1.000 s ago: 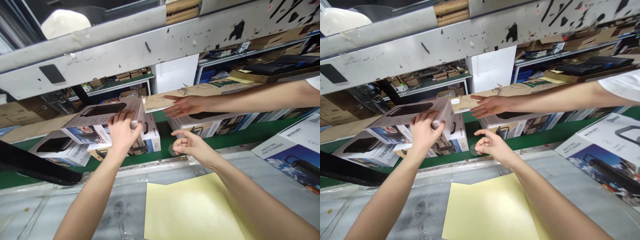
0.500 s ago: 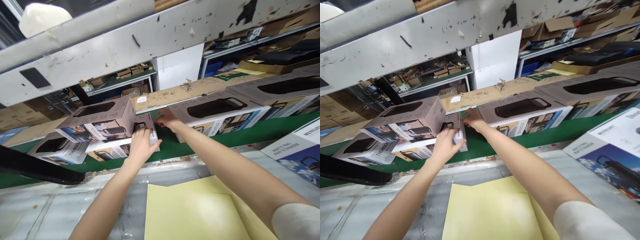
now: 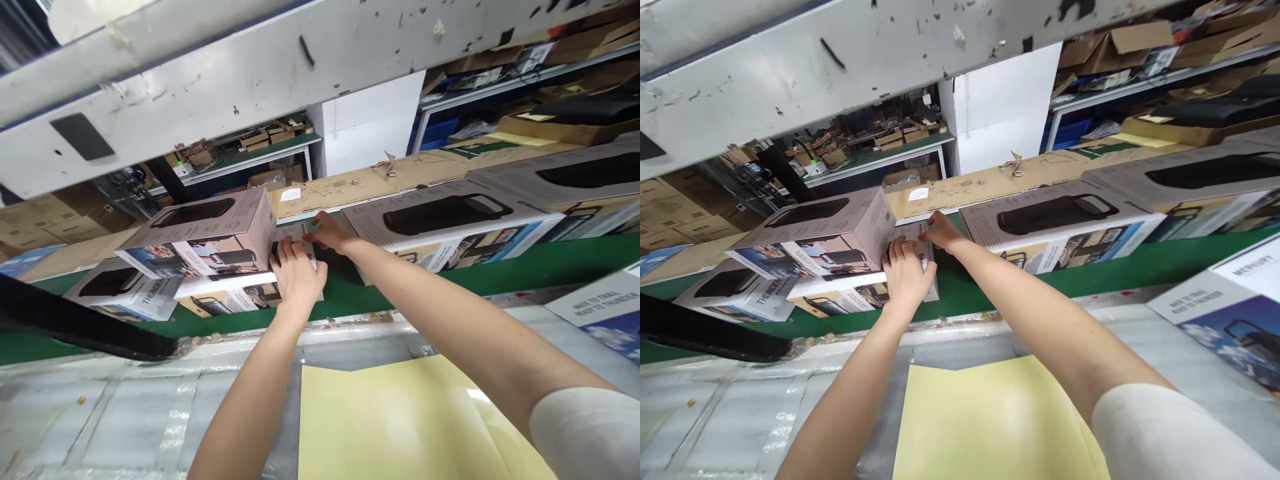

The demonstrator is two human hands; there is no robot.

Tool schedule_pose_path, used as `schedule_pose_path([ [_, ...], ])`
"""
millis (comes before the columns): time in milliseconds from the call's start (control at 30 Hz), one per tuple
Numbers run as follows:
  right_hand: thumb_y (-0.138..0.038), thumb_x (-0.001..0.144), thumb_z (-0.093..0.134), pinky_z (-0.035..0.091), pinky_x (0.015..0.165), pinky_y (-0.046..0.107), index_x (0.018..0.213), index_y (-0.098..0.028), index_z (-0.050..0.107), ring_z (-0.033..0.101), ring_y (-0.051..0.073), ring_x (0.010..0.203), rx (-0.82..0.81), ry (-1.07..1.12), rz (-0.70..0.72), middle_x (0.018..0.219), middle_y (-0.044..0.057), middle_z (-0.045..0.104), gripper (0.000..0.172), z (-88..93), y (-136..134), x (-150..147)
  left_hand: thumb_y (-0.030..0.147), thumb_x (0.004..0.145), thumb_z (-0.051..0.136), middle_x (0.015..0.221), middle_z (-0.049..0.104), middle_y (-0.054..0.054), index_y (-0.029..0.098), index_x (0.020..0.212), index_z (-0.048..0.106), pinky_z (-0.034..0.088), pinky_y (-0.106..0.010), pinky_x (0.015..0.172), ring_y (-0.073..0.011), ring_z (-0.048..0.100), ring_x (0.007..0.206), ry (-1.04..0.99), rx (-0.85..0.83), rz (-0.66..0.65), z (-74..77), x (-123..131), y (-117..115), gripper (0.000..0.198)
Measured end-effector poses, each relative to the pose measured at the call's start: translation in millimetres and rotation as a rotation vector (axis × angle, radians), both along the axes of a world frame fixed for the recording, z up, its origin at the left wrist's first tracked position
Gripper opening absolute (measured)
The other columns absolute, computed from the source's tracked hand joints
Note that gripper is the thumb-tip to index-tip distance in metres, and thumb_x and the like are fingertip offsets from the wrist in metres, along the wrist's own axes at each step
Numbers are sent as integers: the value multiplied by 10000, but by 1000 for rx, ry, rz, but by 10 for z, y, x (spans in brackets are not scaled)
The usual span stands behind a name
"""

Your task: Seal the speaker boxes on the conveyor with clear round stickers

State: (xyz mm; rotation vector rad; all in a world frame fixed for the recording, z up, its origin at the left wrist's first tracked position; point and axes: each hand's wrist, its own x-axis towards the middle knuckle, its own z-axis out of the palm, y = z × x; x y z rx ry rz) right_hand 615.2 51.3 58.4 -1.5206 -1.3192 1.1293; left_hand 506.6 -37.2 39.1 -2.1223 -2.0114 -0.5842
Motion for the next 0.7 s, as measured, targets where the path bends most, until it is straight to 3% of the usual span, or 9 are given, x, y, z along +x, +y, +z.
schedule_pose_path([
  [167, -41, 691, 876, 387, 465, 211, 985, -210, 552, 484, 106, 591, -28, 70, -35, 730, -50, 541, 469, -9, 3, -36, 261, 932, 476, 1464, 595, -233, 49, 1431, 514, 330, -583, 1214, -359, 487, 1438, 38, -76, -25, -12, -26, 7, 543],
  [467, -147, 828, 850, 485, 492, 199, 781, -183, 527, 509, 82, 526, -215, 442, 56, 591, -67, 527, 328, -209, 27, -52, 288, 950, 454, 1487, 580, -226, 64, 1485, 503, 344, -617, 1196, -376, 494, 1417, 64, -38, -36, -46, -89, 24, 582],
  [600, -231, 975, 713, 541, 562, 213, 939, -136, 637, 592, 84, 617, -267, 556, 93, 797, -27, 633, 127, -347, 88, -46, 296, 963, 438, 1513, 561, -211, 79, 1505, 498, 334, -620, 1201, -376, 480, 1421, 78, -46, -37, -62, -126, 31, 586],
  [700, -313, 1017, 660, 612, 718, 305, 1148, -157, 669, 682, 147, 841, -292, 602, 110, 1075, 52, 696, 204, -463, 133, -79, 304, 981, 414, 1521, 553, -198, 117, 1523, 505, 340, -634, 1189, -382, 478, 1412, 103, -50, -44, -65, -149, 32, 581],
])
